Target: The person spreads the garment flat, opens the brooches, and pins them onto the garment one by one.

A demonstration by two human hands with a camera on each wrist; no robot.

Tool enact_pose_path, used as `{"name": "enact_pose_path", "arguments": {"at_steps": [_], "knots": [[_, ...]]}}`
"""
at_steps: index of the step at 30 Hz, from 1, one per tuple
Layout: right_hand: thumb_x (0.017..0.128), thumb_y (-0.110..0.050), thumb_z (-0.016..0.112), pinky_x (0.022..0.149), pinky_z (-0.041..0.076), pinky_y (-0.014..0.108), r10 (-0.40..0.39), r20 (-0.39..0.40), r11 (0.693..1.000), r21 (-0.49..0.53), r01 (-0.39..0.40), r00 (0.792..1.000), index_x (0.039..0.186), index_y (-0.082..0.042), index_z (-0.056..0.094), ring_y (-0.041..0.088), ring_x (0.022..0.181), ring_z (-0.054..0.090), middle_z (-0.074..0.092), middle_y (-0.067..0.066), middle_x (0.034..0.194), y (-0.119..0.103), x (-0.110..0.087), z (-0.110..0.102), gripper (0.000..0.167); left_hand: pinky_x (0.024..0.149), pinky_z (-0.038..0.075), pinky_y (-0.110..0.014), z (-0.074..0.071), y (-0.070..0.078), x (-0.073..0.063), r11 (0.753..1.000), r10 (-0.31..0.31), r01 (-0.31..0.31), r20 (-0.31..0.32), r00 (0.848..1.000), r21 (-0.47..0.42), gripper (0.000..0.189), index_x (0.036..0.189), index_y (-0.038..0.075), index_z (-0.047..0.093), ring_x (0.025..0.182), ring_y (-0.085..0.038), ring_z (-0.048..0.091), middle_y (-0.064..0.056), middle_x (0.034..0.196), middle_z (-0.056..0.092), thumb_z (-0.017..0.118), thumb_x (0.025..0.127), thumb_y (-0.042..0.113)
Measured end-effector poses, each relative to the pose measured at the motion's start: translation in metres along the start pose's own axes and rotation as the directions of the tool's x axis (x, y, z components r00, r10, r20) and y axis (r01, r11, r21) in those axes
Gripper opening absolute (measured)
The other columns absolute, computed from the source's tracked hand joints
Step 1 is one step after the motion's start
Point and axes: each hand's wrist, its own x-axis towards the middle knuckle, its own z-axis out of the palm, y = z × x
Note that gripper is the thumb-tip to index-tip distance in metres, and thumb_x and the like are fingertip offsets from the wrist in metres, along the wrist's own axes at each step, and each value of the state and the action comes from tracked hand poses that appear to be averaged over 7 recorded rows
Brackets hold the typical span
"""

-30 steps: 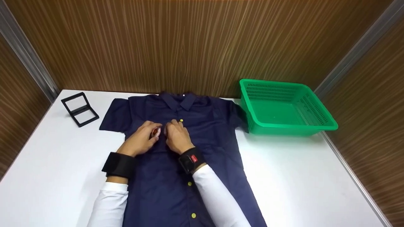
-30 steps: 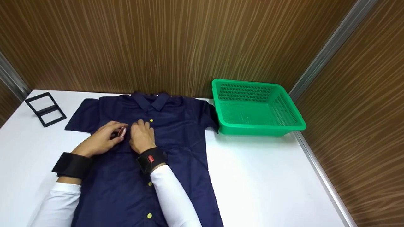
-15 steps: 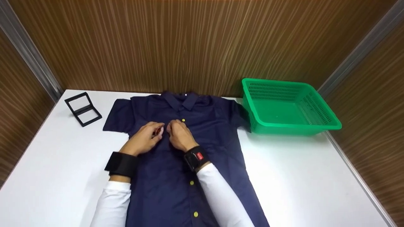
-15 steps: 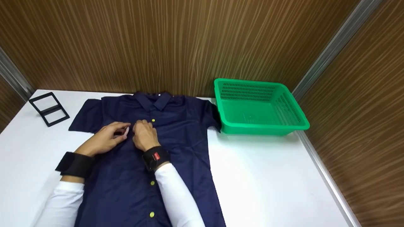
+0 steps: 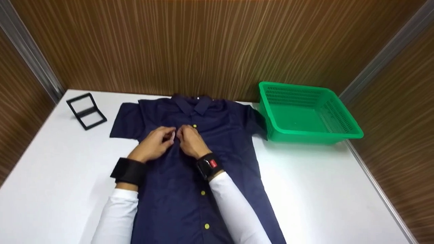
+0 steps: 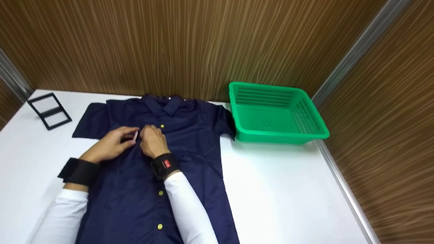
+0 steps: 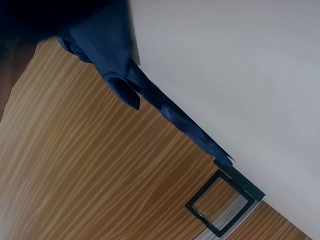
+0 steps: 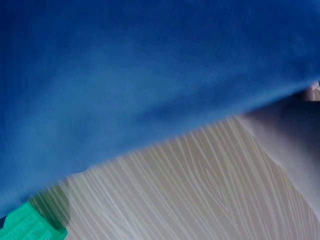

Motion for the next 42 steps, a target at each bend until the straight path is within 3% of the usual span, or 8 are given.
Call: {"name": "enact_pose_path", "arguments": {"at_steps": [4, 8, 14, 19, 23, 28, 35, 42], "knots": [[0.105, -0.008, 0.053, 0.098, 0.053, 0.037, 0.007, -0.012, 0.999, 0.045, -0.007, 1.000, 0.102, -0.003, 0.065, 0.026, 0.105, 0.066, 0.069, 0.012, 0.106, -0.001, 0.004, -0.002, 0.014, 0.111, 0.047, -0.055, -0.005, 0.002, 0.003, 0.999, -0.023, 0.023, 0.009, 1.000, -0.025, 0.047, 0.144, -0.013, 0.049, 0.127, -0.046, 0.061, -0.033, 0.141, 0.056, 0.059, 0.099, -0.001], [0.105, -0.009, 0.054, 0.099, 0.054, 0.036, 0.041, 0.025, 0.994, 0.102, -0.044, 0.999, 0.107, -0.003, 0.069, 0.023, 0.107, 0.068, 0.073, 0.010, 0.109, -0.001, 0.005, -0.003, 0.015, 0.110, 0.047, -0.056, -0.006, 0.001, 0.001, 0.998, -0.055, 0.055, -0.001, 0.998, -0.023, 0.046, 0.143, -0.013, 0.051, 0.127, -0.046, 0.060, -0.033, 0.140, 0.057, 0.058, 0.100, -0.001], [0.099, -0.006, 0.062, 0.099, 0.054, 0.035, 0.053, 0.045, 0.988, 0.141, -0.058, 0.998, 0.110, -0.003, 0.073, 0.022, 0.107, 0.069, 0.076, 0.009, 0.109, 0.001, 0.004, -0.007, 0.016, 0.111, 0.047, -0.056, -0.004, 0.001, 0.001, 0.993, -0.093, 0.093, 0.009, 0.996, -0.070, 0.047, 0.146, -0.010, 0.049, 0.129, -0.046, 0.059, -0.031, 0.144, 0.055, 0.058, 0.101, 0.001], [0.095, -0.004, 0.067, 0.099, 0.054, 0.036, 0.028, 0.024, 0.987, 0.157, -0.031, 0.999, 0.107, -0.001, 0.076, 0.024, 0.105, 0.070, 0.077, 0.011, 0.106, 0.000, 0.008, -0.015, 0.015, 0.113, 0.045, -0.056, -0.009, 0.006, 0.006, 0.996, -0.062, 0.062, 0.003, 0.998, -0.063, 0.047, 0.144, -0.012, 0.050, 0.130, -0.047, 0.058, -0.034, 0.141, 0.055, 0.059, 0.099, -0.001], [0.095, -0.006, 0.068, 0.098, 0.054, 0.036, 0.006, -0.006, 0.987, 0.158, -0.005, 1.000, 0.105, -0.001, 0.076, 0.023, 0.102, 0.070, 0.078, 0.011, 0.104, -0.006, 0.017, -0.024, 0.014, 0.116, 0.042, -0.055, -0.019, 0.011, 0.015, 0.997, -0.059, 0.059, -0.010, 0.998, -0.050, 0.048, 0.146, -0.010, 0.049, 0.133, -0.046, 0.055, -0.033, 0.143, 0.054, 0.058, 0.100, 0.000], [0.096, -0.010, 0.070, 0.092, 0.054, 0.031, 0.034, 0.017, 0.991, 0.131, -0.036, 0.999, 0.103, -0.005, 0.077, 0.018, 0.095, 0.068, 0.078, 0.007, 0.100, -0.011, 0.021, -0.030, 0.011, 0.117, 0.042, -0.052, -0.027, 0.016, 0.018, 0.991, -0.118, 0.121, 0.053, 0.992, -0.058, 0.051, 0.151, -0.007, 0.044, 0.136, -0.043, 0.053, -0.029, 0.149, 0.050, 0.056, 0.102, 0.003], [0.098, -0.014, 0.068, 0.089, 0.054, 0.033, 0.100, 0.029, 0.989, 0.106, -0.103, 0.995, 0.098, -0.009, 0.075, 0.017, 0.094, 0.068, 0.075, 0.002, 0.099, -0.014, 0.024, -0.031, 0.009, 0.117, 0.042, -0.051, -0.030, 0.018, 0.021, 0.992, -0.111, 0.114, 0.059, 0.992, -0.054, 0.052, 0.152, -0.006, 0.043, 0.137, -0.042, 0.053, -0.028, 0.150, 0.049, 0.055, 0.103, 0.003], [0.101, -0.010, 0.060, 0.091, 0.053, 0.033, 0.112, 0.046, 0.987, 0.107, -0.117, 0.993, 0.100, -0.007, 0.070, 0.018, 0.096, 0.065, 0.072, 0.005, 0.102, -0.012, 0.020, -0.028, 0.010, 0.116, 0.045, -0.050, -0.029, 0.017, 0.017, 0.988, -0.121, 0.127, 0.066, 0.990, -0.086, 0.052, 0.152, -0.006, 0.044, 0.136, -0.042, 0.055, -0.028, 0.151, 0.048, 0.057, 0.102, 0.003]]}}
